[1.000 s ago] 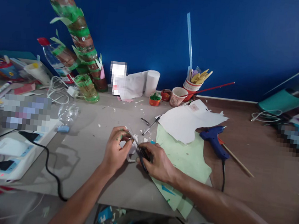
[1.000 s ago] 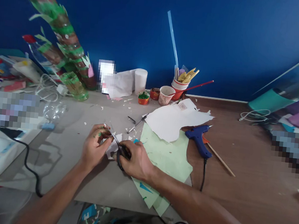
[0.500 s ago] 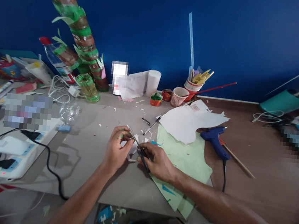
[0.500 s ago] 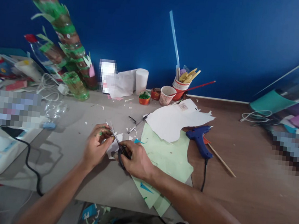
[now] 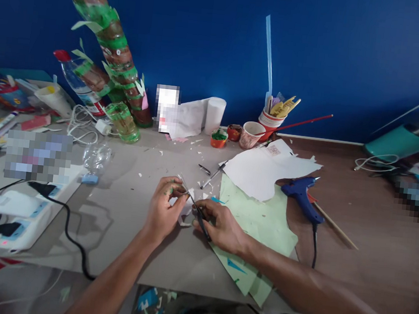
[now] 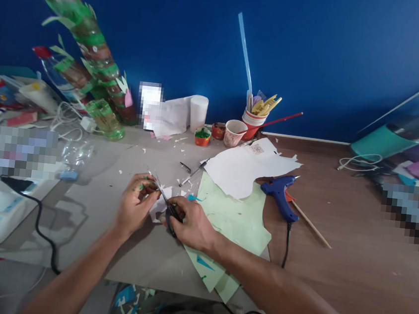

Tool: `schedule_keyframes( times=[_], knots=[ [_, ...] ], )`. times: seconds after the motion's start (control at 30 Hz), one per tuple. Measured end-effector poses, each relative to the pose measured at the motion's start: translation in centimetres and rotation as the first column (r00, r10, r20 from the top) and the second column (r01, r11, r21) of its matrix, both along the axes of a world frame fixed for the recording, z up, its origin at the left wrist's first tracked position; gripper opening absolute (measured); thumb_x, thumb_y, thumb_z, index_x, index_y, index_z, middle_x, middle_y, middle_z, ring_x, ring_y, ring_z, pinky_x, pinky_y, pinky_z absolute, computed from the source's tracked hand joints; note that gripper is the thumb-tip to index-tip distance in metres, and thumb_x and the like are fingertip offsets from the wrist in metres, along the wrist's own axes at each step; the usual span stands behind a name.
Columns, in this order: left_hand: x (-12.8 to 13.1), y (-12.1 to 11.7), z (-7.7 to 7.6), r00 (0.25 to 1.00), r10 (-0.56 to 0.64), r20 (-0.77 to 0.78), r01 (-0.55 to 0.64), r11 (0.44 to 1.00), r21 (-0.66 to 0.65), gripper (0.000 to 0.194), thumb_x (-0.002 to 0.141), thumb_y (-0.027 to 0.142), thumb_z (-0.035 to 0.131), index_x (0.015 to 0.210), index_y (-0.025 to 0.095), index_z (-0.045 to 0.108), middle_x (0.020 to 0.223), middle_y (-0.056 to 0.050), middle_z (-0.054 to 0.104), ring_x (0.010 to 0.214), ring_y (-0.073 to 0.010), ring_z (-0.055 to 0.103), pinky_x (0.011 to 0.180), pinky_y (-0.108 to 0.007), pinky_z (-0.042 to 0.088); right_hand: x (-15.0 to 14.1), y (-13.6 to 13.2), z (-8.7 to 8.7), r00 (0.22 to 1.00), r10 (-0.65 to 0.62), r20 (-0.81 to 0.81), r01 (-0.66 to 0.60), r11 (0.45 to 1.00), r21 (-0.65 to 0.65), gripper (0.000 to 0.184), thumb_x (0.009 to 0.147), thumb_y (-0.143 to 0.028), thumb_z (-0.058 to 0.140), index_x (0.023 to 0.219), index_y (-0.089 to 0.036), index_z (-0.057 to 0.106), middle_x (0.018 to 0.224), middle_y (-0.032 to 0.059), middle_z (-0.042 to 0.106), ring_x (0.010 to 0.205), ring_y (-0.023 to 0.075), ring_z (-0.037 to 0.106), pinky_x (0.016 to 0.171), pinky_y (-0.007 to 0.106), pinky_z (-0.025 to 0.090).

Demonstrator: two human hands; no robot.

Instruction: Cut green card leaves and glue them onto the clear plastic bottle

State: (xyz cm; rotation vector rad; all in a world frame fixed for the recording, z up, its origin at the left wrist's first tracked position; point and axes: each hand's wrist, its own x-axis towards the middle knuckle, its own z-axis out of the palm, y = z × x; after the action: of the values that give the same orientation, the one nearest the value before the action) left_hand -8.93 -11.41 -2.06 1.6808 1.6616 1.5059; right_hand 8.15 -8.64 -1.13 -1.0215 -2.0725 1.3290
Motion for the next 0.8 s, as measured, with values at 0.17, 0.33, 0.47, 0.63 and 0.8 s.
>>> schedule_keyframes(
  times=[0.17,0.33,0.47,0.63,0.8],
  knots=[
    [0.0,-0.01,0.12,1.0,0.001,0.001,-0.001,1.0,-0.007,0.005,0.079,0.014,0.057,0.076,0.018,0.058,0.097,-0.006,0.053,0.092,-0.0157,0.057,0.074,-0.026,0.052,0.05,-0.01,-0.12,1.0,0.005,0.008,-0.005,1.0,0.004,0.027,0.071,-0.021,0.058,0.096,-0.015,0.063,0.061,-0.0035,0.047,0.058,0.0108,0.041,0.055,0.022,0.035],
    [-0.02,-0.03,0.15,1.0,0.001,-0.007,-0.001,1.0,-0.012,0.006,0.079,0.013,0.057,0.076,0.018,0.058,0.096,-0.006,0.053,0.092,-0.0159,0.057,0.075,-0.026,0.051,0.15,0.01,-0.22,1.0,0.01,0.009,-0.01,1.0,0.006,0.026,0.072,-0.021,0.058,0.097,-0.016,0.063,0.062,-0.0034,0.049,0.059,0.0108,0.042,0.055,0.022,0.036],
    [-0.07,0.04,0.1,1.0,0.0,-0.008,0.0,1.0,-0.002,0.007,0.079,0.012,0.057,0.075,0.018,0.058,0.095,-0.006,0.053,0.091,-0.0152,0.057,0.075,-0.026,0.051,0.19,-0.01,-0.12,1.0,0.008,0.02,-0.008,1.0,0.002,0.026,0.071,-0.02,0.058,0.097,-0.015,0.063,0.062,-0.0038,0.047,0.058,0.0105,0.041,0.055,0.022,0.035],
    [-0.13,0.07,0.05,1.0,-0.001,0.009,0.001,1.0,-0.018,0.007,0.079,0.011,0.056,0.075,0.018,0.058,0.094,-0.005,0.053,0.088,-0.0145,0.057,0.074,-0.025,0.05,0.19,0.0,-0.16,1.0,0.013,0.018,-0.012,1.0,-0.01,0.026,0.072,-0.019,0.057,0.096,-0.014,0.063,0.061,-0.0042,0.047,0.057,0.01,0.04,0.054,0.022,0.034],
    [0.02,0.01,0.26,0.998,0.006,0.058,-0.004,0.999,-0.038,0.006,0.078,0.013,0.056,0.075,0.017,0.059,0.094,-0.005,0.053,0.081,-0.013,0.057,0.07,-0.024,0.05,0.24,0.07,-0.31,1.0,0.021,0.012,-0.021,1.0,0.0,0.024,0.073,-0.02,0.057,0.097,-0.016,0.063,0.06,-0.0048,0.045,0.057,0.01,0.039,0.054,0.021,0.033]
  ],
)
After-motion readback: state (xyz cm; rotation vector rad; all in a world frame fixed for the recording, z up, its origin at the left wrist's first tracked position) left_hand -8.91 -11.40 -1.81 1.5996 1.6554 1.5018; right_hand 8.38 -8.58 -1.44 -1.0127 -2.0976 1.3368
